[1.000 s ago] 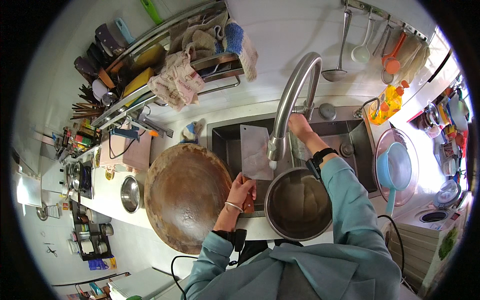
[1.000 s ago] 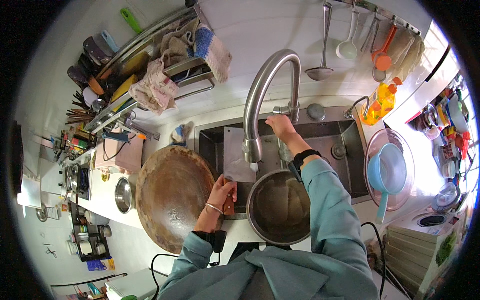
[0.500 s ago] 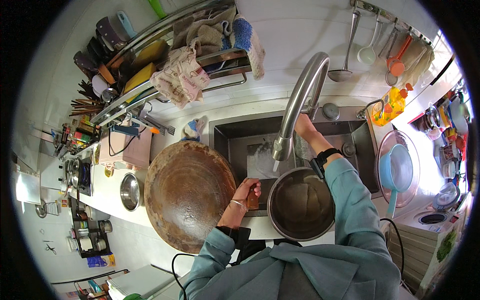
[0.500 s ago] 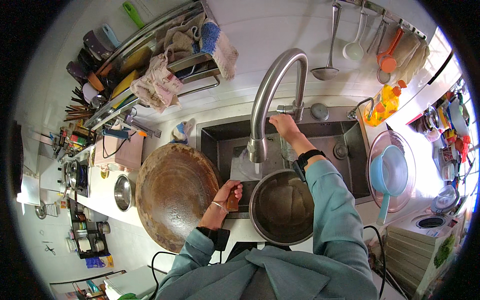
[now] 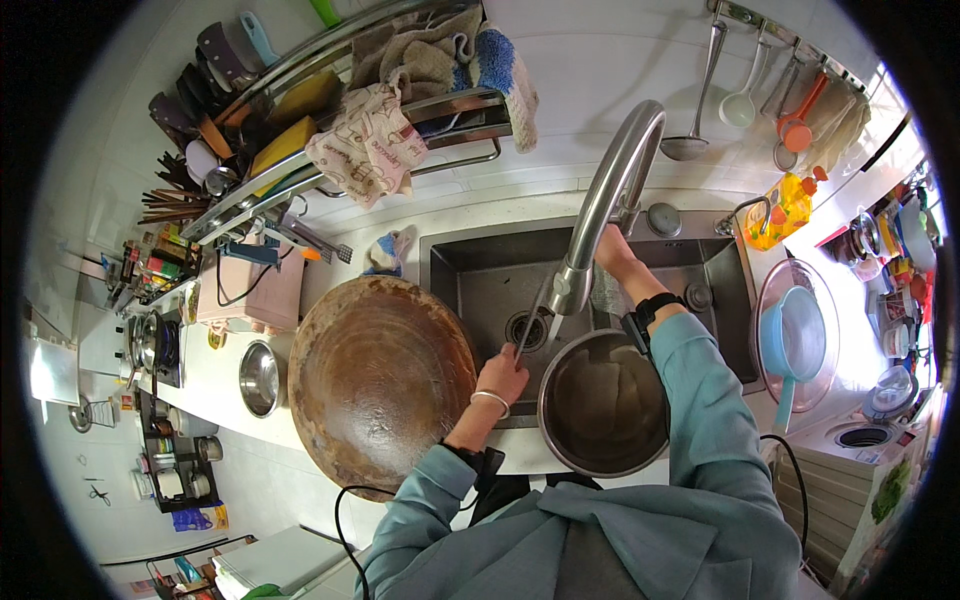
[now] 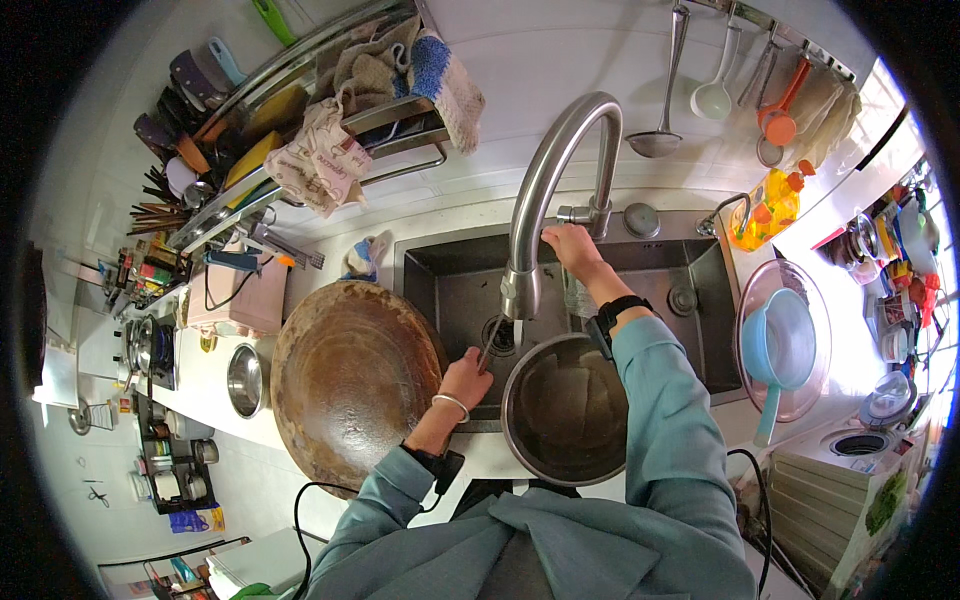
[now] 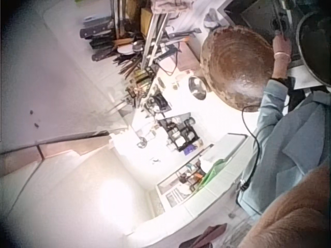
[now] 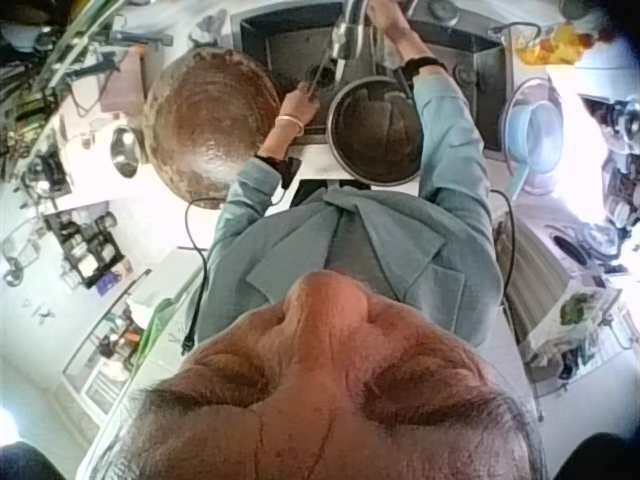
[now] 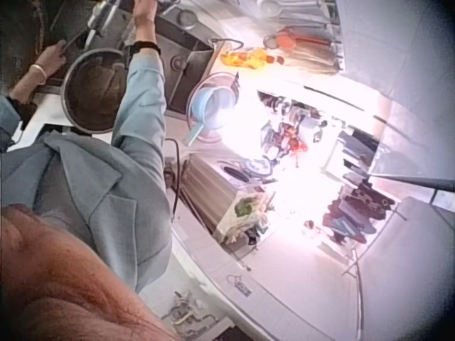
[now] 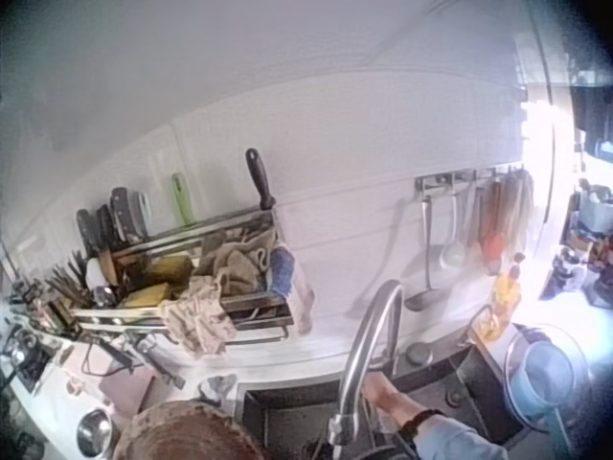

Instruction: The person uses a cleaver to cut several rectangular pieces of a light-colored food item on a wooden cutting board, then places them into a metal bowl. The person rinses the pieces under running water, washes the cleaver and cutting board with a cloth, and moves the bowl to another area.

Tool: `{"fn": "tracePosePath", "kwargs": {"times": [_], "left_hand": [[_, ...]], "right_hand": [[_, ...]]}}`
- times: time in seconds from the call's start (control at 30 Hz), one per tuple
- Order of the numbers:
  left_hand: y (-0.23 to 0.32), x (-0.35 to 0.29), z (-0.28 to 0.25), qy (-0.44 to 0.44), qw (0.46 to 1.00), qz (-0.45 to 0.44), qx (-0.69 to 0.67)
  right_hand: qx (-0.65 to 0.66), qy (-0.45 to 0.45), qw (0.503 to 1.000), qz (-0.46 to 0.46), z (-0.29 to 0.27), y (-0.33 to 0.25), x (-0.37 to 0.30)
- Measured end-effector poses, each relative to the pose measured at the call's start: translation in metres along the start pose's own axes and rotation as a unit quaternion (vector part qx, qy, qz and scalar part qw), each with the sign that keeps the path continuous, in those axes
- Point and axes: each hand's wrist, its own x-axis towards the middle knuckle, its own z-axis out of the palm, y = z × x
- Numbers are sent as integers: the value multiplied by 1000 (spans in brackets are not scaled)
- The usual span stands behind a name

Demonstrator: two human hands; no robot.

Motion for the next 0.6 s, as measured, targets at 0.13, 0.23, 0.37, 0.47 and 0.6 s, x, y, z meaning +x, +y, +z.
{"fn": "tracePosePath", "kwargs": {"times": [0.13,0.23,0.37,0.47,0.6], "left_hand": [[15,-16,16,50,984,58,163],[22,-22,21,40,980,49,186],[24,-28,17,29,981,35,190],[22,-34,13,17,981,26,191],[17,-40,8,42,988,33,147]], "right_hand": [[5,8,1000,-28,0,1,1],[-12,4,999,-30,1,6,2],[0,-1,1000,-16,5,12,5],[-27,-8,999,-30,7,12,7],[-53,1,998,-33,-6,5,2]]}}
